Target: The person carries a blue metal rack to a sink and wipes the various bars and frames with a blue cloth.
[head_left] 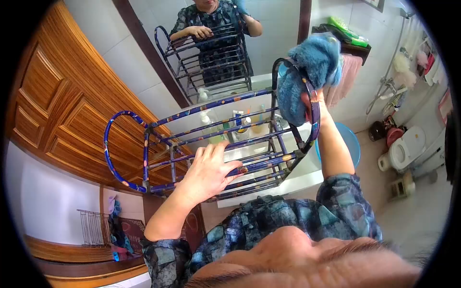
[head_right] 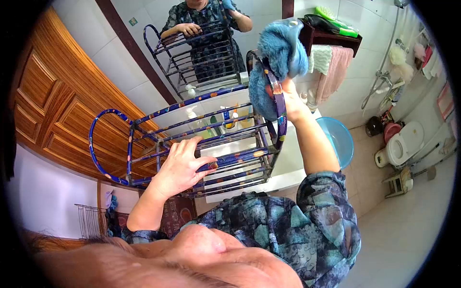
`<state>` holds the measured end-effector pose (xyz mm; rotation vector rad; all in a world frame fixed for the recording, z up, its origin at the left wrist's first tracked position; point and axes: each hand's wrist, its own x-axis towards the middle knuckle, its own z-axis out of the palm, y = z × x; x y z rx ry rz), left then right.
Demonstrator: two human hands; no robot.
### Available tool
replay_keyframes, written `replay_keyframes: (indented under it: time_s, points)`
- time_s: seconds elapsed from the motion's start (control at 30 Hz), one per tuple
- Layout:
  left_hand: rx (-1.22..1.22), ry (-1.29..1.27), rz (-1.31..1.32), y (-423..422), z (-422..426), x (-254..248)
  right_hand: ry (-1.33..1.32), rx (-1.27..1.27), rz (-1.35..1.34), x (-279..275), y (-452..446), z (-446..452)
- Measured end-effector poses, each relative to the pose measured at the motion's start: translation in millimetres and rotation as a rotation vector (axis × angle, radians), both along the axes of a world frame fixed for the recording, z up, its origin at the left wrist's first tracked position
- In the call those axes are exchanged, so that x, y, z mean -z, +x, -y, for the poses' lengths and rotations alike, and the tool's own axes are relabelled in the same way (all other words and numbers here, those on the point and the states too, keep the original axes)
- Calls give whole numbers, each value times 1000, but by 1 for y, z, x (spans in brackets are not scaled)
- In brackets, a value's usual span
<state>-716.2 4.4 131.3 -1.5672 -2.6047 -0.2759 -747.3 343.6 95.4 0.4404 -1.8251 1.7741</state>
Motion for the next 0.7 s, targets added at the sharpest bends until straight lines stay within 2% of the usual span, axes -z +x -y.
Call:
replay_keyframes:
  time_s: [0.07,0.17,0.2,0.27,0.33,0.37,0.47,0.5,0.57,0.63,0.7]
  points:
    - [19,-1,-4,2,3,-1,411,353,-147,22,-22,-11]
    - [18,-20,-1,2,4,-1,570,704,-616,-2,-35,-13]
    - [18,-9,25,2,3,-2,987,778,-224,-49,-9,8]
    - [32,-15,52,5,7,-4,1082,931,-125,-65,2,21]
    - [53,-16,68,5,10,-4,1041,958,-78,-70,2,26]
    - [50,-15,65,4,9,-4,1159,1025,-160,-60,-2,23]
    - [46,-12,62,4,7,-4,1028,797,-224,-48,-26,5]
    - [38,-6,61,4,7,-3,645,647,-441,-26,-47,5]
    - [23,7,43,2,7,0,513,550,-204,-23,-48,29]
    - [-1,12,48,1,3,-1,254,281,64,-18,-41,33]
    - [-12,14,60,5,2,-2,170,248,121,-16,-37,29]
